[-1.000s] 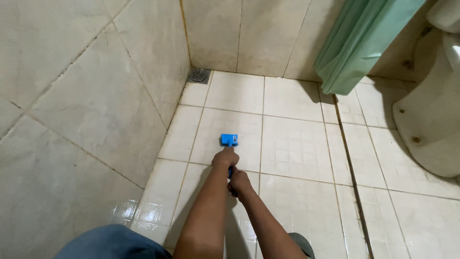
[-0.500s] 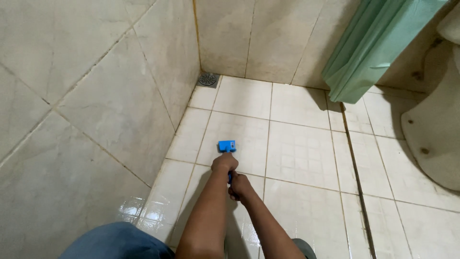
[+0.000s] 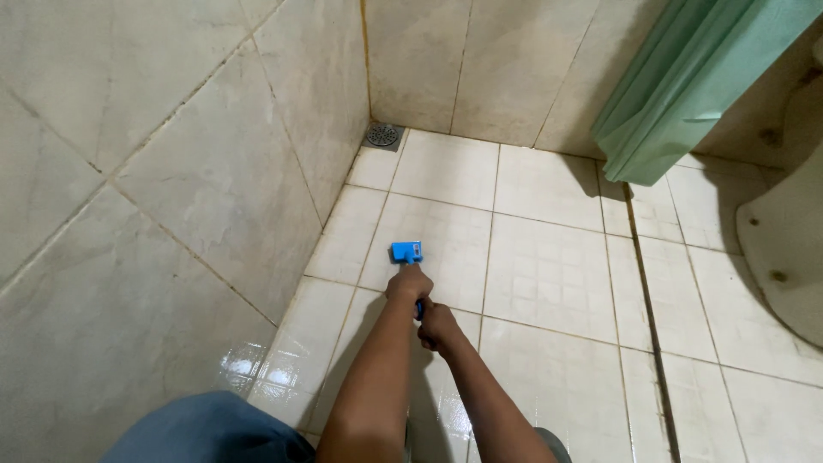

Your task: The person scrubs the tiled floor of a bathroom using a blue scrub brush. They move the brush back and forth across the tiles and along the base of the wall, focusing on the area near the drain.

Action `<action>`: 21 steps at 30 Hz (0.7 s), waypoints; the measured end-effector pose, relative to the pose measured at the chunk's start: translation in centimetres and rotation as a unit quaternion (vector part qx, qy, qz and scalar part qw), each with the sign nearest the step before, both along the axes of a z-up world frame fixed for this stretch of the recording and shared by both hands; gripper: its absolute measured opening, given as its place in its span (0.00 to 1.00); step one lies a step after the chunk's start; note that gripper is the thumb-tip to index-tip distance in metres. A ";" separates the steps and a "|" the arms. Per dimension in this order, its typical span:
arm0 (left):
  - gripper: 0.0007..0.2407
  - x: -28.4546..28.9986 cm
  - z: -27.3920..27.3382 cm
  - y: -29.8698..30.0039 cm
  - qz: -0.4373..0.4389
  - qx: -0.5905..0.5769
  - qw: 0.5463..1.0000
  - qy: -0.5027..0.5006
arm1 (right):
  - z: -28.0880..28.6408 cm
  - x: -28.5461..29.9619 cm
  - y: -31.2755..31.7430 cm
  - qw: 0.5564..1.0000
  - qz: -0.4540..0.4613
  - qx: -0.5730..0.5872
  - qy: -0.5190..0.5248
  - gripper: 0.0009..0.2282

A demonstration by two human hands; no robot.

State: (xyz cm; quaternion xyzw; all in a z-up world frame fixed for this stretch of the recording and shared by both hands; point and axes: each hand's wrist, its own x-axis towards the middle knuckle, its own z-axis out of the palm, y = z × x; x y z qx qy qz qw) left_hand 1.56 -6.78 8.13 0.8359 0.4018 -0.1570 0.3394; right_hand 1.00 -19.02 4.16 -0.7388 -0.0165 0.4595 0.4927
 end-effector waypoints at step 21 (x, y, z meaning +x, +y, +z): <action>0.22 0.6 -1.7 3.3 0.057 0.000 0.998 0.008 | 9.6 -5.3 0.1 0.912 0.059 -0.057 -0.403 0.21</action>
